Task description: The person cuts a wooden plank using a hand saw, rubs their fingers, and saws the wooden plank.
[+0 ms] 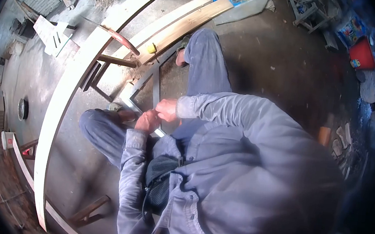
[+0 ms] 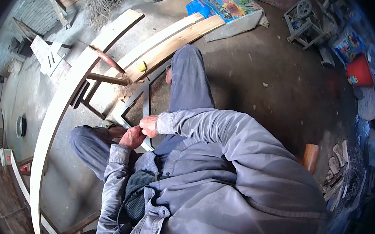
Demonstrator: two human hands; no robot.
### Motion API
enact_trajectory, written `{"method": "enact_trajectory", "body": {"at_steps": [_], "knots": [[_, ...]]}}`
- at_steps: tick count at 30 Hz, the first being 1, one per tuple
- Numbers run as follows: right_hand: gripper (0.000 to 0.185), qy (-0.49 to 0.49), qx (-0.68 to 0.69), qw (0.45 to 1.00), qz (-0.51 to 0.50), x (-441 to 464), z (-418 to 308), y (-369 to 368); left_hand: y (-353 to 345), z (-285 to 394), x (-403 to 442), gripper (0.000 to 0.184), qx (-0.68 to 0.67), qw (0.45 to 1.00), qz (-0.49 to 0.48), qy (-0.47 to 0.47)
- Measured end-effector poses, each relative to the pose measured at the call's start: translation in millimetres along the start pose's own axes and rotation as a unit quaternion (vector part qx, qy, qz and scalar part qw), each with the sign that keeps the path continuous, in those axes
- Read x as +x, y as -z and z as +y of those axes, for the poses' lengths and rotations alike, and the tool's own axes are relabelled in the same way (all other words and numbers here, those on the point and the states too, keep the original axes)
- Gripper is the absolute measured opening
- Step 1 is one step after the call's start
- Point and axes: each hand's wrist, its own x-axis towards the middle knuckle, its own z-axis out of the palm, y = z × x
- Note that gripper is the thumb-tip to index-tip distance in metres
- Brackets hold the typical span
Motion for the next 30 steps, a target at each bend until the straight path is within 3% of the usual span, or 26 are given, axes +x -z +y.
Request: {"method": "enact_trajectory", "body": {"at_steps": [5, 6, 9, 10, 14, 15, 30], "knots": [[0.028, -0.029, 0.067, 0.996, -0.048, -26, -33, 44, -11, -10, 2, 0.024, -0.009, 0.999, 0.033, -0.003], [0.027, 0.032, 0.023, 0.999, -0.024, -6, -2, 9, -14, -25, 4, 0.024, -0.047, 0.996, 0.026, -0.065], [0.027, 0.071, 0.016, 0.997, 0.035, -4, 10, -3, -18, -28, 2, 0.022, -0.053, 0.996, 0.027, -0.065], [0.026, 0.038, 0.009, 0.999, -0.014, -2, 5, 3, -14, -16, 4, 0.025, 0.003, 1.0, 0.005, -0.027], [0.026, 0.024, 0.007, 1.0, -0.003, -1, 5, 0, -16, -13, 7, 0.028, 0.038, 0.999, -0.001, 0.028], [0.026, 0.024, 0.003, 1.0, -0.001, -1, 5, 0, -22, -24, 8, 0.027, 0.026, 0.999, 0.011, -0.02], [0.029, 0.004, 0.004, 1.0, -0.005, -1, 6, -1, -19, -21, 6, 0.027, 0.022, 0.999, 0.016, -0.027]]}}
